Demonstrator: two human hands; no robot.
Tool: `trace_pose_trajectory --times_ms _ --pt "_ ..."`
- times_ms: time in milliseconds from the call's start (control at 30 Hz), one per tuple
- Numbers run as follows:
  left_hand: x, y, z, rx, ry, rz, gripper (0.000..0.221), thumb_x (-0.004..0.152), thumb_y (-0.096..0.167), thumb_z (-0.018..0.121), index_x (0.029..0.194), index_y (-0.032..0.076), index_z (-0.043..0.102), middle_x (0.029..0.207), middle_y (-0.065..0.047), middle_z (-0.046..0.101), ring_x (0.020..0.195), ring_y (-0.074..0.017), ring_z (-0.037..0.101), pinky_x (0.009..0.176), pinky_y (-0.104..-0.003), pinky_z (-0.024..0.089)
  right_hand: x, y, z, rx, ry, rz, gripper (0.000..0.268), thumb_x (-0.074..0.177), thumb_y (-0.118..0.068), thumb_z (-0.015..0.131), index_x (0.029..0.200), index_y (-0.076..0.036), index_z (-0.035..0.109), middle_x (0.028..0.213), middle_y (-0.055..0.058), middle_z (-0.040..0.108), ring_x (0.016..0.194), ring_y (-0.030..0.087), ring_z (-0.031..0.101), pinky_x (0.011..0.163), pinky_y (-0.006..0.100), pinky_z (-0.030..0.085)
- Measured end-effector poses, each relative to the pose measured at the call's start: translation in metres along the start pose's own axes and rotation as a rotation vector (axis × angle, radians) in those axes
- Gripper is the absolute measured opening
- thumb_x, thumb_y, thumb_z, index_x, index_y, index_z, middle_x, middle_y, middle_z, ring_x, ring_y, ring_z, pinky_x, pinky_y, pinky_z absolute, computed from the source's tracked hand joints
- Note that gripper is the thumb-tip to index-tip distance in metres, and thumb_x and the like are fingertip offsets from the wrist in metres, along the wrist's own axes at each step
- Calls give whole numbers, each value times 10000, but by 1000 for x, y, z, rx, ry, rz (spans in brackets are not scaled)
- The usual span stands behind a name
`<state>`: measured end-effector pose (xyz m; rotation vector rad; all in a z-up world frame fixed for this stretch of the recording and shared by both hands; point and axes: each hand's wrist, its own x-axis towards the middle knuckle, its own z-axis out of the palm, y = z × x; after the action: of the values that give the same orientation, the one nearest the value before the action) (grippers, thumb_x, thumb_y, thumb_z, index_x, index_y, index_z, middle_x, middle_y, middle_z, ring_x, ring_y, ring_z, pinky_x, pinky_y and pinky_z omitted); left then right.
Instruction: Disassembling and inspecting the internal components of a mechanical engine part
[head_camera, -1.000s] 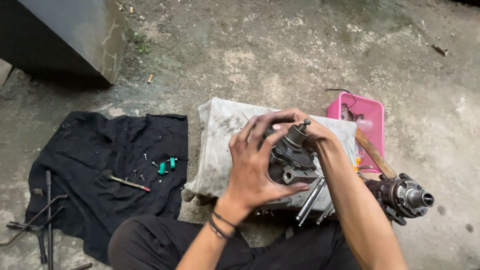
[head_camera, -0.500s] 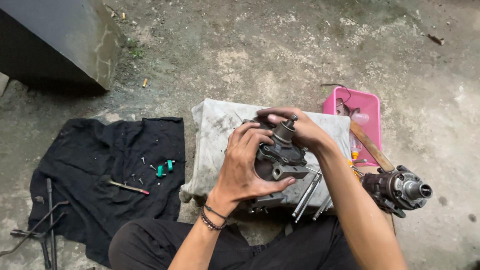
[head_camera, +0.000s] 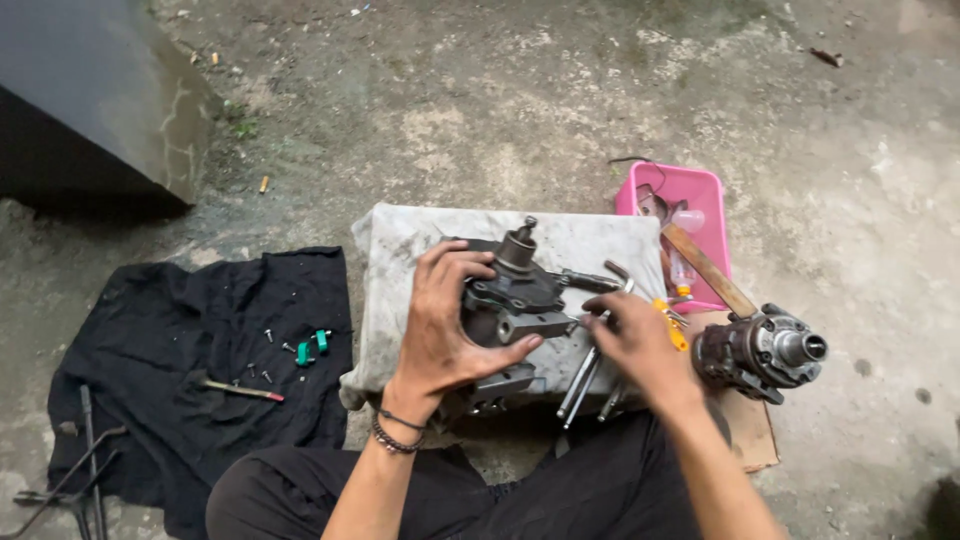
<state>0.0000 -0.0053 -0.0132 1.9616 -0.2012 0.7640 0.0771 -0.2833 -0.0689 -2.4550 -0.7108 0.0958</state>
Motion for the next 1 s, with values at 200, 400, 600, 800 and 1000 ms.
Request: trace_pose_trajectory --times_ms 200,400,600,800,1000 --pt "-2 4 2 31 22 -21 680 571 462 951 1022 78 617 1118 -112 686 1185 -383 573 1088 -514 426 -1 9 25 -228 34 -45 115 947 -279 688 958 -167 713 823 73 651 837 319 686 770 432 556" --pt "-2 5 3 26 38 -9 675 566 469 947 1014 85 619 1106 -106 693 1170 -381 583 1080 -509 438 -22 -68 -30 5 195 163 143 987 -179 596 1088 -95 653 860 202 707 883 439 701 757 527 537" --pt "1 15 -2 113 -29 -6 650 576 389 910 1023 58 574 1147 -106 666 1244 -357 535 1120 -507 437 -49 -129 -51 187 253 21 177 896 -55 631 1057 -37 702 534 -24 527 425 100 401 395 268 318" --pt "0 17 -2 126 -32 -17 652 590 424 886 1028 46 585 1160 -113 666 1268 -363 517 1138 -505 416 -34 -162 -48 46 268 -212 326 799 37 711 1121 -13 727 872 78 775 566 167 655 531 304 501" --pt "0 15 -1 116 -24 -13 629 597 407 867 1029 48 585 1153 -122 680 1252 -362 530 1144 -515 405 -25 -181 -53 15 252 -286 325 824 52 694 1147 20 713 680 42 658 463 151 504 458 319 414"
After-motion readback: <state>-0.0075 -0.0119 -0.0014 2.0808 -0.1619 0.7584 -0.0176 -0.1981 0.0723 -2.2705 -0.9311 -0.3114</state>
